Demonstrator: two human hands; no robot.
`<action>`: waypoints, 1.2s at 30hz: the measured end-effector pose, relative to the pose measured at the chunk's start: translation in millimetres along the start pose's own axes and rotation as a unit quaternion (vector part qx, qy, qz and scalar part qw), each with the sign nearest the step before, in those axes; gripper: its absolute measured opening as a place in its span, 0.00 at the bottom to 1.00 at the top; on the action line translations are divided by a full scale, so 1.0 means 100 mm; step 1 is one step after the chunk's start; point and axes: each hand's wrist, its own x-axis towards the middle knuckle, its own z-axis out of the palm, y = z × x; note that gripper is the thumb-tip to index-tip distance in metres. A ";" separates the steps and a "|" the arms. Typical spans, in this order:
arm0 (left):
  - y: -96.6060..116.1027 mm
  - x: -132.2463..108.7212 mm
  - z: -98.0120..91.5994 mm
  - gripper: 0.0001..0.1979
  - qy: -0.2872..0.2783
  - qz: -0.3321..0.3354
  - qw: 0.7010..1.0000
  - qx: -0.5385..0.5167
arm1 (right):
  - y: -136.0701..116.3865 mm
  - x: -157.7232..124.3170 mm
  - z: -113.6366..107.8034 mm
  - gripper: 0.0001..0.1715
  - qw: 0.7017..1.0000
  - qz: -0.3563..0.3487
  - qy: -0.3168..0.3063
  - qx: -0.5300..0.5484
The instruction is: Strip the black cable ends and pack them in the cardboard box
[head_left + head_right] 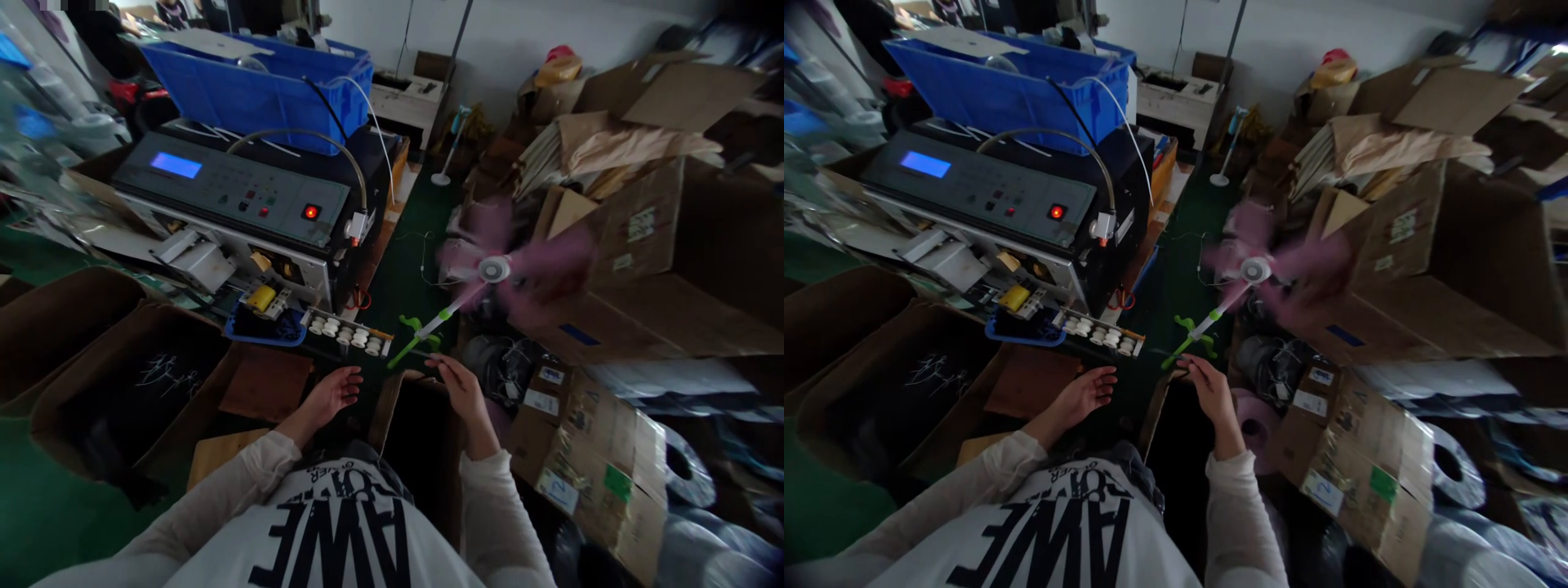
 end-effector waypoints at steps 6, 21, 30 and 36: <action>0.00 0.01 0.02 0.11 0.010 -0.008 1.000 0.012 | 0.06 -0.18 0.06 0.20 0.976 0.097 -0.119 0.152; 0.01 0.02 -0.02 0.11 0.025 0.003 1.000 0.016 | 0.07 0.01 0.05 0.16 0.993 0.051 -0.084 0.067; 0.03 0.05 0.02 0.11 0.041 0.004 0.999 0.016 | 0.02 0.08 0.02 0.15 0.991 0.033 -0.128 0.035; 0.02 0.06 0.05 0.10 0.046 0.004 0.999 0.012 | -0.06 0.01 0.06 0.13 0.985 -0.004 -0.161 0.064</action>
